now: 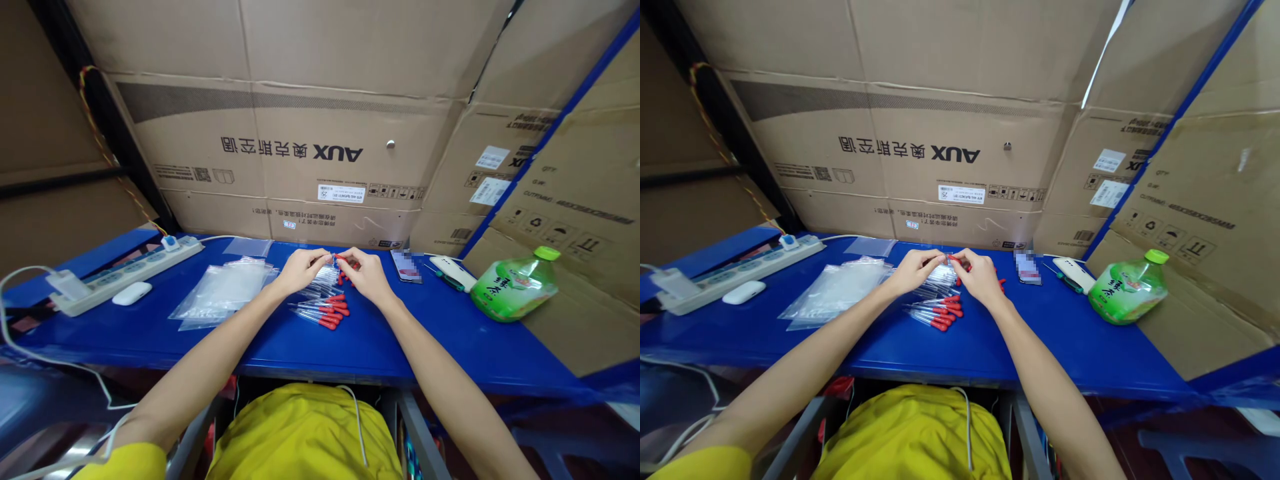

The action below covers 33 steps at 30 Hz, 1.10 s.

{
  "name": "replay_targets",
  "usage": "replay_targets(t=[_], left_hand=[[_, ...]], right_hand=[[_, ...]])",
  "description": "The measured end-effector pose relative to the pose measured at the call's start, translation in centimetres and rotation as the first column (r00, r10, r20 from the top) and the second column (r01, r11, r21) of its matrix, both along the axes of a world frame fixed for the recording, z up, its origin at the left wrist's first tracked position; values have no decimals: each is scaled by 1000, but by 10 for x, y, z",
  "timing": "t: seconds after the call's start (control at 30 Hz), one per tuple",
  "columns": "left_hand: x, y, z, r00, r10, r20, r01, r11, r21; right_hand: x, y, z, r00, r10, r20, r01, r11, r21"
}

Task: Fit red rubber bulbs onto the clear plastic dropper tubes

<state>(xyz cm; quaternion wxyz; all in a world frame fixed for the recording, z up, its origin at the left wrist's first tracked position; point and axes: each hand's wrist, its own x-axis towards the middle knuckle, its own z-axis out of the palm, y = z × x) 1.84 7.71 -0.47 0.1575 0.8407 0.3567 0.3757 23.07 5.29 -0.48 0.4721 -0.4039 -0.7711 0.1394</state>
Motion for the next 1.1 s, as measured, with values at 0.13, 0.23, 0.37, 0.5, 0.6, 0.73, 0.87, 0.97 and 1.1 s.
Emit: replay_targets(t=[0.13, 0.23, 0.37, 0.5, 0.6, 0.73, 0.87, 0.97, 1.1], left_hand=[[-3, 0, 2, 1000, 0, -6, 0, 1000, -19], [-5, -1, 5, 1000, -26, -18, 26, 1000, -11], [-8, -1, 8, 996, -39, -79, 39, 999, 4], [-9, -1, 7, 995, -44, -95, 44, 999, 6], [-7, -1, 5, 996, -41, -78, 41, 999, 2], [-3, -5, 6, 999, -17, -46, 16, 1000, -8], [-2, -5, 9, 998, 5, -63, -5, 1000, -5], [-5, -2, 11, 998, -18, -55, 20, 999, 32], [-8, 3, 12, 997, -53, -48, 57, 996, 66]], right_hand=[[-1, 1, -2, 998, 27, -53, -30, 999, -45], [-1, 3, -5, 994, 64, -93, -74, 992, -104], [-1, 5, -7, 990, 87, -112, -103, 984, -147], [-3, 4, -7, 989, 73, -129, -94, 982, -164], [-4, 4, -8, 984, 78, -160, -106, 978, -177], [-4, 4, -6, 975, 96, -202, -137, 969, -206], [-2, 4, -2, 981, 74, -177, -113, 968, -223], [-1, 6, -1, 983, 48, -175, -88, 968, -233], [2, 9, -3, 969, 74, -234, -138, 953, -269]])
